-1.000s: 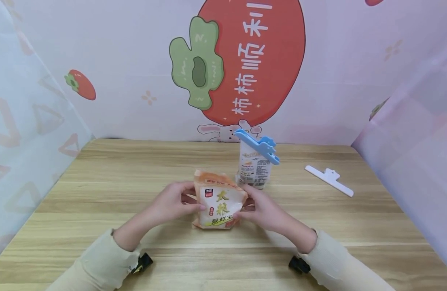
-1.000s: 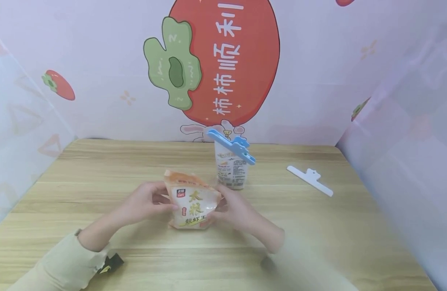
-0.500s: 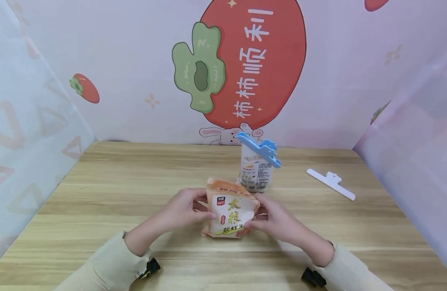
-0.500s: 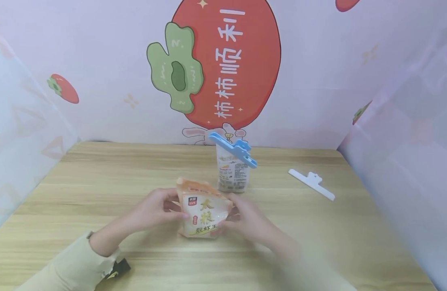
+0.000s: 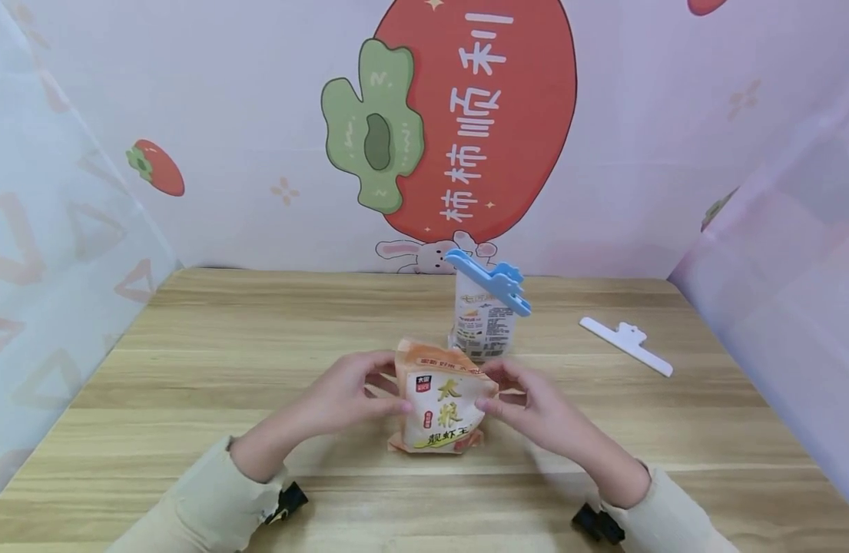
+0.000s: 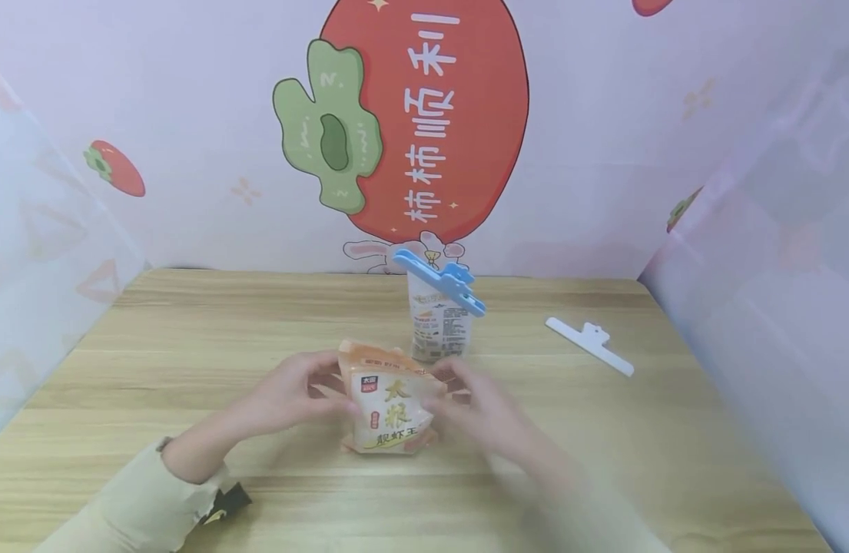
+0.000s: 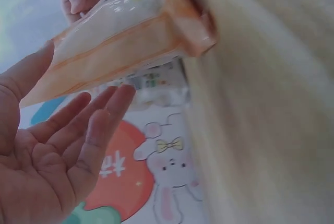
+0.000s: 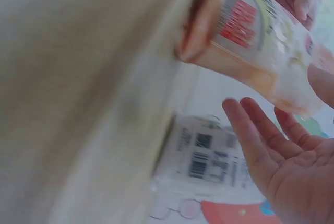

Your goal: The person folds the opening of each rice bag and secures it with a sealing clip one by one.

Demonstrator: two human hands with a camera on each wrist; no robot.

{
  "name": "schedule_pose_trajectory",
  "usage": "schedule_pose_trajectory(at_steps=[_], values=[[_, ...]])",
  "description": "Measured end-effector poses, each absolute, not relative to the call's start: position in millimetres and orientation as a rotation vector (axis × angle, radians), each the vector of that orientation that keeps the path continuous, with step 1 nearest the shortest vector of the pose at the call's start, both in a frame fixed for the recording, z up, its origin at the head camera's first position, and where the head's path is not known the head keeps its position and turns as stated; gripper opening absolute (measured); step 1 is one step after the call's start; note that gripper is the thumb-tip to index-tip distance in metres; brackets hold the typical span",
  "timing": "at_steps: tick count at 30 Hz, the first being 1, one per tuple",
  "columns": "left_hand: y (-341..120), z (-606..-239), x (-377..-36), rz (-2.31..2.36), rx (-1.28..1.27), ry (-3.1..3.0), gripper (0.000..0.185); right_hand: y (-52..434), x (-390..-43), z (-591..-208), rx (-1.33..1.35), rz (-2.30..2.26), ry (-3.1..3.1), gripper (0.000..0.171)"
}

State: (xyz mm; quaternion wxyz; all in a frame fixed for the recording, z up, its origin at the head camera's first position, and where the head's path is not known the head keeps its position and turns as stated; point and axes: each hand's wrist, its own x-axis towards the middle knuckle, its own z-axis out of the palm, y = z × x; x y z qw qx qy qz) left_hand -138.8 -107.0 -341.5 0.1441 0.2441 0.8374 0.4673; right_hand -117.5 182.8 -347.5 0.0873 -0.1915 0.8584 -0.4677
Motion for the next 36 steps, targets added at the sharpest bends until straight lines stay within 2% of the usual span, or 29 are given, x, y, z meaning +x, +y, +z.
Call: schedule_pose_trajectory(at_steps=[6,12,19,30,36], values=[[-108.2,-311.5,-139.3,1.375,0.735,2.593,0.050,179.9,-119.6,-330.9,-0.641,-1.552,2.680,0.023],[-93.3,-292.2,-140.5,1.407,0.811,2.676,0.037,171.0,-126.1,-319.7,-0.695,-1.578,2.768,0.021],[-77.4,-291.6,-140.2,1.426,0.799,2.649,0.025,159.1,-128.8,-317.9,-0.853,-1.559,2.773,0.018],[-70.2,-295.7,-138.5,1.449,0.751,2.655,0.017,147.2,-125.7,-324.8,-0.919,-1.639,2.861,0.012],[-66.5,-297.3,-137.2,1.509,0.755,2.667,0.012,141.7,-123.6,-328.9,-0.952,-1.612,3.000,0.016]])
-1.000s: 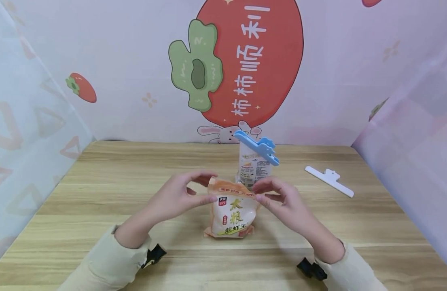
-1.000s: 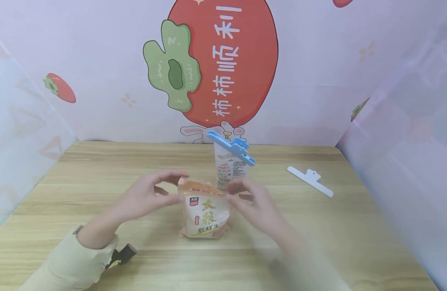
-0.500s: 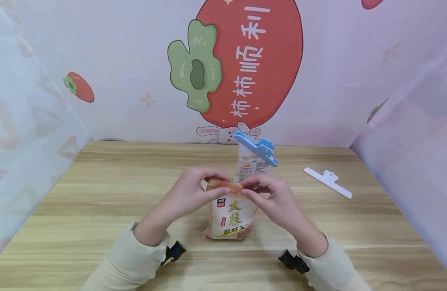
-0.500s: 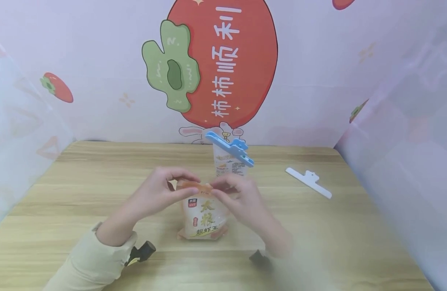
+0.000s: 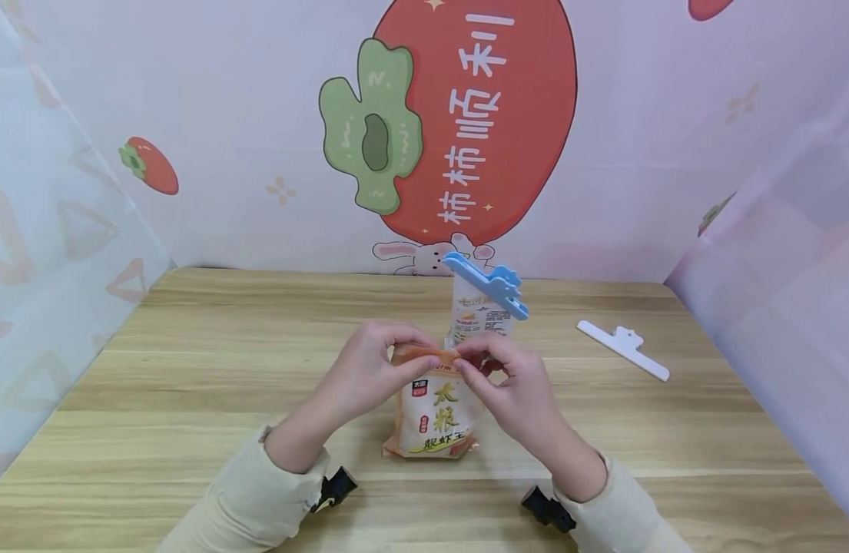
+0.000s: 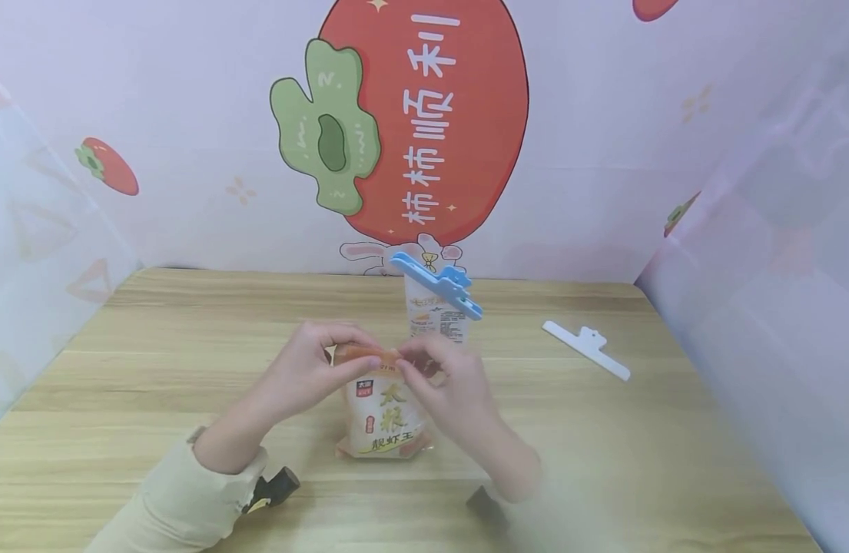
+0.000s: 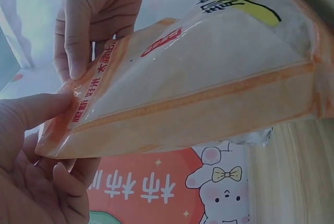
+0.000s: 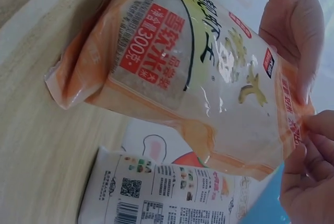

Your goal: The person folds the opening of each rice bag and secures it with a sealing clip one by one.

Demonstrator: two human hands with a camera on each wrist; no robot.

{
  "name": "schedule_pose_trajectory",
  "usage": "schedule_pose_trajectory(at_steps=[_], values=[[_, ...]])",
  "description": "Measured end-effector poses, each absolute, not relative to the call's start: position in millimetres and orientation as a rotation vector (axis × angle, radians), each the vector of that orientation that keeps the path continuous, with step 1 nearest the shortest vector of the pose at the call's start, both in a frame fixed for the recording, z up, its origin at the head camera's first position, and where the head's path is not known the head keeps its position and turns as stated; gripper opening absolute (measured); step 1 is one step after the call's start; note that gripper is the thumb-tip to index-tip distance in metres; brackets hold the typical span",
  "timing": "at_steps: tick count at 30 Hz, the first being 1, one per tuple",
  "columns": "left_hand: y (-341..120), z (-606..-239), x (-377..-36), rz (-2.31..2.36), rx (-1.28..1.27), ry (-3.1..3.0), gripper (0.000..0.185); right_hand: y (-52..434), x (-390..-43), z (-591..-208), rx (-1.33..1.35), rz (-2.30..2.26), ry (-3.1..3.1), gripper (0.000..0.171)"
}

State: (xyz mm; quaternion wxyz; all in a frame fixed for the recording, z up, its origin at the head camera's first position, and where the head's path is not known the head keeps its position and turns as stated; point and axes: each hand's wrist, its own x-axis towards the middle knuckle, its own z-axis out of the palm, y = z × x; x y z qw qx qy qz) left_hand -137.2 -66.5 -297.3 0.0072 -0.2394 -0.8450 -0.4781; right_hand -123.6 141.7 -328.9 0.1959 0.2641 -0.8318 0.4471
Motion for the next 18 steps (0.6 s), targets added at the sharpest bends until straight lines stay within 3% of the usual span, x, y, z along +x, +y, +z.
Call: schedule_pose_trajectory(at_steps=[10,18], values=[[-63.5,-298.7,-135.5,-1.565,-0.693,-2.641,0.009,131.7,-120.5,-336.7,0.838,1.084,-2.106,0.030],[-61.4,-300.2,-136.6,-1.610,-0.625,-2.654,0.008,128.7,-121.0,-338.6,0.874,1.023,-2.055,0.024]])
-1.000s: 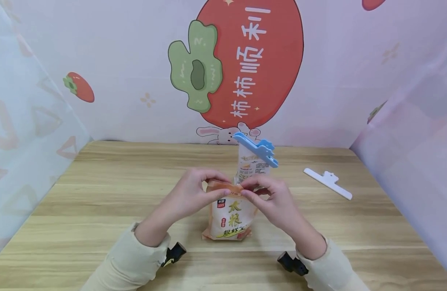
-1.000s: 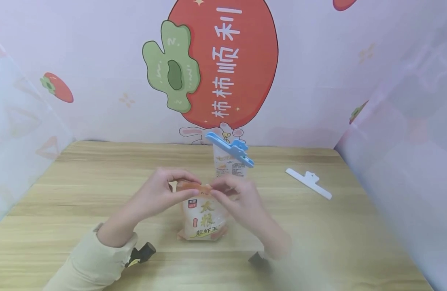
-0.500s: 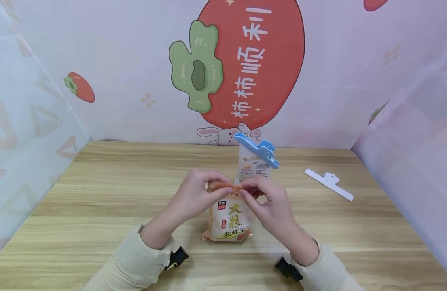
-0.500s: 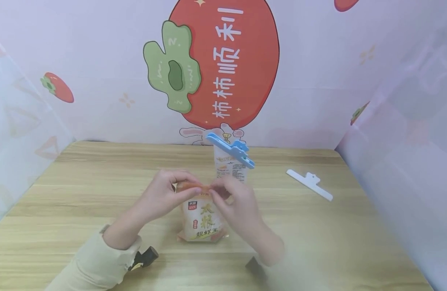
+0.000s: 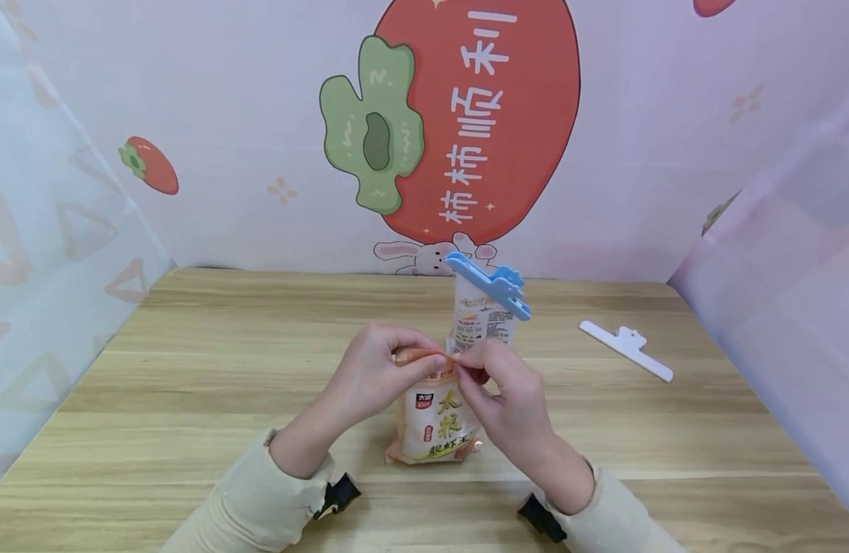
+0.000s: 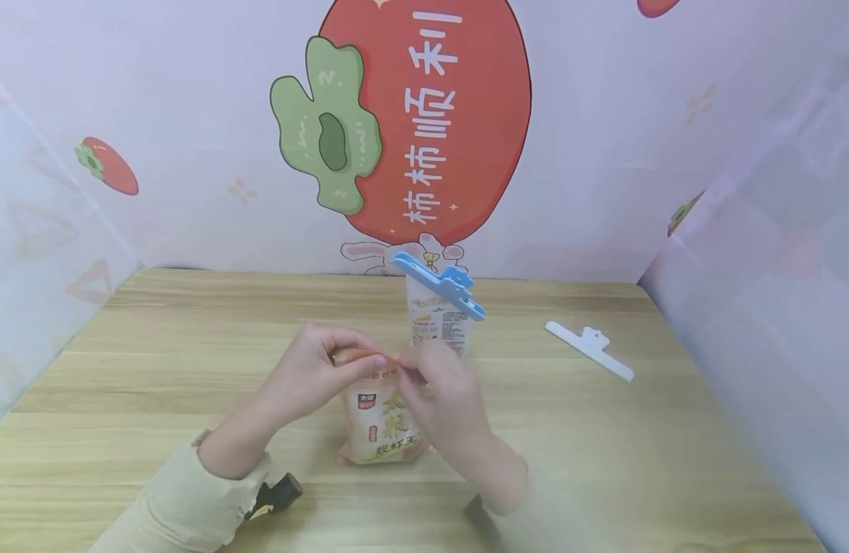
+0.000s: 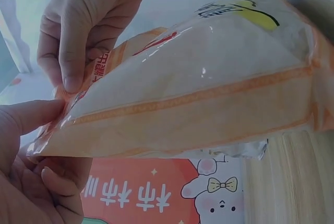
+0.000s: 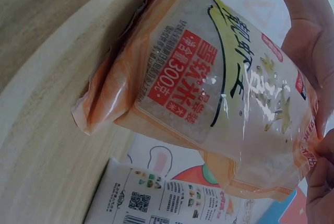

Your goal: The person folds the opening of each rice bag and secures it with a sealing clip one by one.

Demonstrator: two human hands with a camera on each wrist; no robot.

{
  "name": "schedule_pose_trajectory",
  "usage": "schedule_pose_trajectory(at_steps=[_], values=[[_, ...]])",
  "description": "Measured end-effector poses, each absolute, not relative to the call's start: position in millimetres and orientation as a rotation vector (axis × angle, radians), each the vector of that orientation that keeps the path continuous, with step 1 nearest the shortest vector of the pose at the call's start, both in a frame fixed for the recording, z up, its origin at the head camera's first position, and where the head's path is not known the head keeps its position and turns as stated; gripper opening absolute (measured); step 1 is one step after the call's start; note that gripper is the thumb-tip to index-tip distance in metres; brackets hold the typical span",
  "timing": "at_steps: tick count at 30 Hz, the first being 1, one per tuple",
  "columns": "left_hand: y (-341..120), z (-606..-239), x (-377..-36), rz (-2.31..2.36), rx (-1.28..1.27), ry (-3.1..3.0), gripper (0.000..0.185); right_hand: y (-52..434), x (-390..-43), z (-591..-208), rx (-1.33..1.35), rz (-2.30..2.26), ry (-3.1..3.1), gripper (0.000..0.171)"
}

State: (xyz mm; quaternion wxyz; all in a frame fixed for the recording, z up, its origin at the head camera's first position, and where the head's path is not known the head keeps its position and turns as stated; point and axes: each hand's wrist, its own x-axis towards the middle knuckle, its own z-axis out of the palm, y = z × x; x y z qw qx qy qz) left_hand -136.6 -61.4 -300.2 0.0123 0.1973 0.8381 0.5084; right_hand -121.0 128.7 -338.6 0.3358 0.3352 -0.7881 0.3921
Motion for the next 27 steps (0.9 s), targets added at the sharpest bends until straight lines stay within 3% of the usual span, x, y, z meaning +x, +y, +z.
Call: schedule_pose_trajectory(at_steps=[10,27], values=[[-59.4,-303.3,-138.6,1.653,0.570,2.549,0.017,127.6,-124.0,-342.2,0.931,1.010,-1.963,0.013],[-58.7,-301.8,-134.0,1.615,0.571,2.619,0.009,127.0,-124.3,-339.3,0.902,1.030,-2.070,0.029]])
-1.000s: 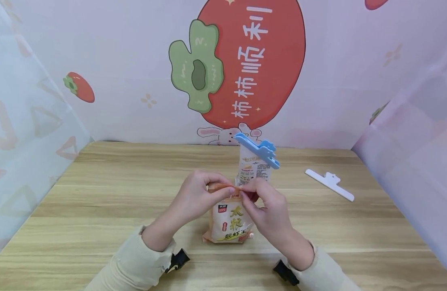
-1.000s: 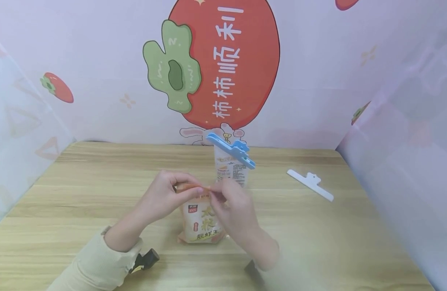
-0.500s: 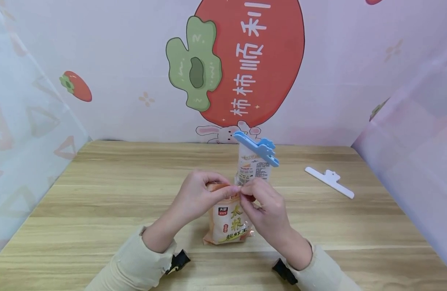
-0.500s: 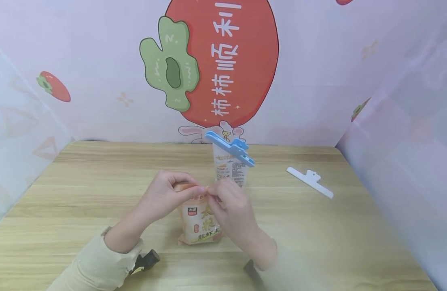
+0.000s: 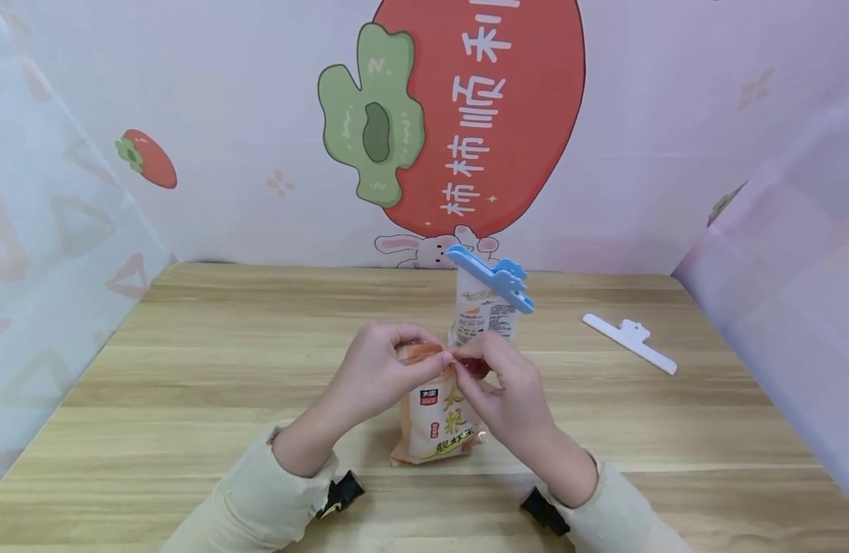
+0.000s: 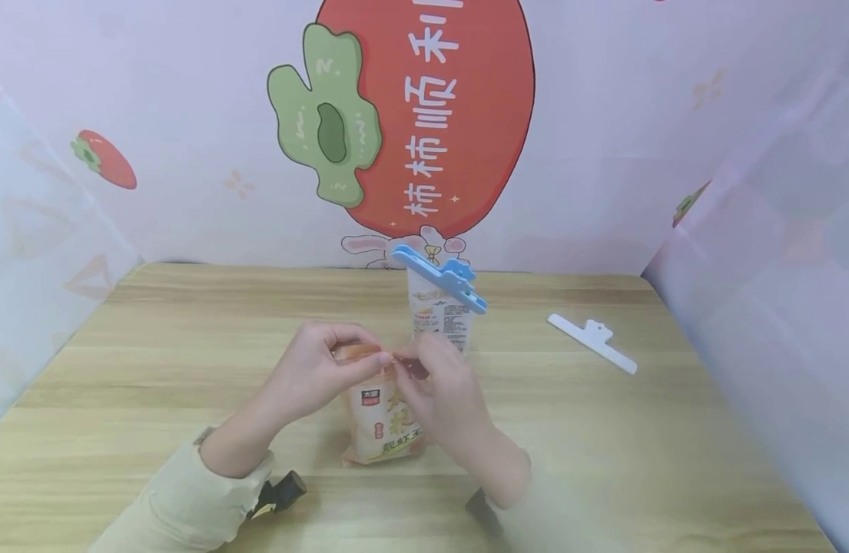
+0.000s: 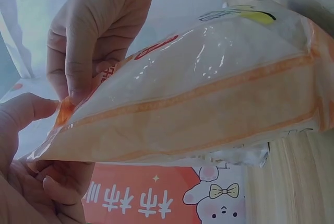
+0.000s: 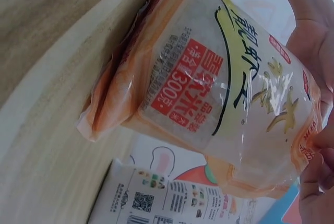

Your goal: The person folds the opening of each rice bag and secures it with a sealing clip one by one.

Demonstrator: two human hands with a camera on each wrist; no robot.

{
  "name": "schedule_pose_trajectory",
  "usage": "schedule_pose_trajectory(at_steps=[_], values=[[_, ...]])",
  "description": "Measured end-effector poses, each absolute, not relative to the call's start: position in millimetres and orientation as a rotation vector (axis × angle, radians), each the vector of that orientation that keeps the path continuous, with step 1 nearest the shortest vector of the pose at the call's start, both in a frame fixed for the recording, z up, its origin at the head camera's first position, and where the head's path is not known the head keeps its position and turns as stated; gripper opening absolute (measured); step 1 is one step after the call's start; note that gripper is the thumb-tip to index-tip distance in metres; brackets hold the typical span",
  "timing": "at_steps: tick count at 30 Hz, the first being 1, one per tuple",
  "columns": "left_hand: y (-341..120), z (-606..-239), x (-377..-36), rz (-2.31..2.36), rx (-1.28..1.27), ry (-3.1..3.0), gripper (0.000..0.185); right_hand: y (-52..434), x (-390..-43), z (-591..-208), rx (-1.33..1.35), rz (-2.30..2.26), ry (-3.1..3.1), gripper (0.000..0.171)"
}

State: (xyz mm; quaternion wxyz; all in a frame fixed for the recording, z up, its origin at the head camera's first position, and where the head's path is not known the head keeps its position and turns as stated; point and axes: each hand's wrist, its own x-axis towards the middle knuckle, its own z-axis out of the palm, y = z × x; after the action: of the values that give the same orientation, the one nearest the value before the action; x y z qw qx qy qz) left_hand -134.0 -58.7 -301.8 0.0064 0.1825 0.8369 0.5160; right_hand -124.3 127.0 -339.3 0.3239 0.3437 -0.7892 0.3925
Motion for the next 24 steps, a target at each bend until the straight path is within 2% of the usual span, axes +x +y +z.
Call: schedule_pose_trajectory(at_steps=[11,17,24], values=[[-51.9,-297.9,-130.6,1.563,0.584,2.719,0.016,130.8,-126.5,-340.9,0.887,0.996,-2.051,0.024],[-51.0,-298.4,-129.4,1.562,0.558,2.757,0.019,129.6,-125.1,-340.9,0.896,1.010,-2.050,0.013],[-54.0,-298.1,-128.4,1.545,0.585,2.757,0.017,130.2,-128.0,-340.2,0.936,0.976,-2.044,0.025]])
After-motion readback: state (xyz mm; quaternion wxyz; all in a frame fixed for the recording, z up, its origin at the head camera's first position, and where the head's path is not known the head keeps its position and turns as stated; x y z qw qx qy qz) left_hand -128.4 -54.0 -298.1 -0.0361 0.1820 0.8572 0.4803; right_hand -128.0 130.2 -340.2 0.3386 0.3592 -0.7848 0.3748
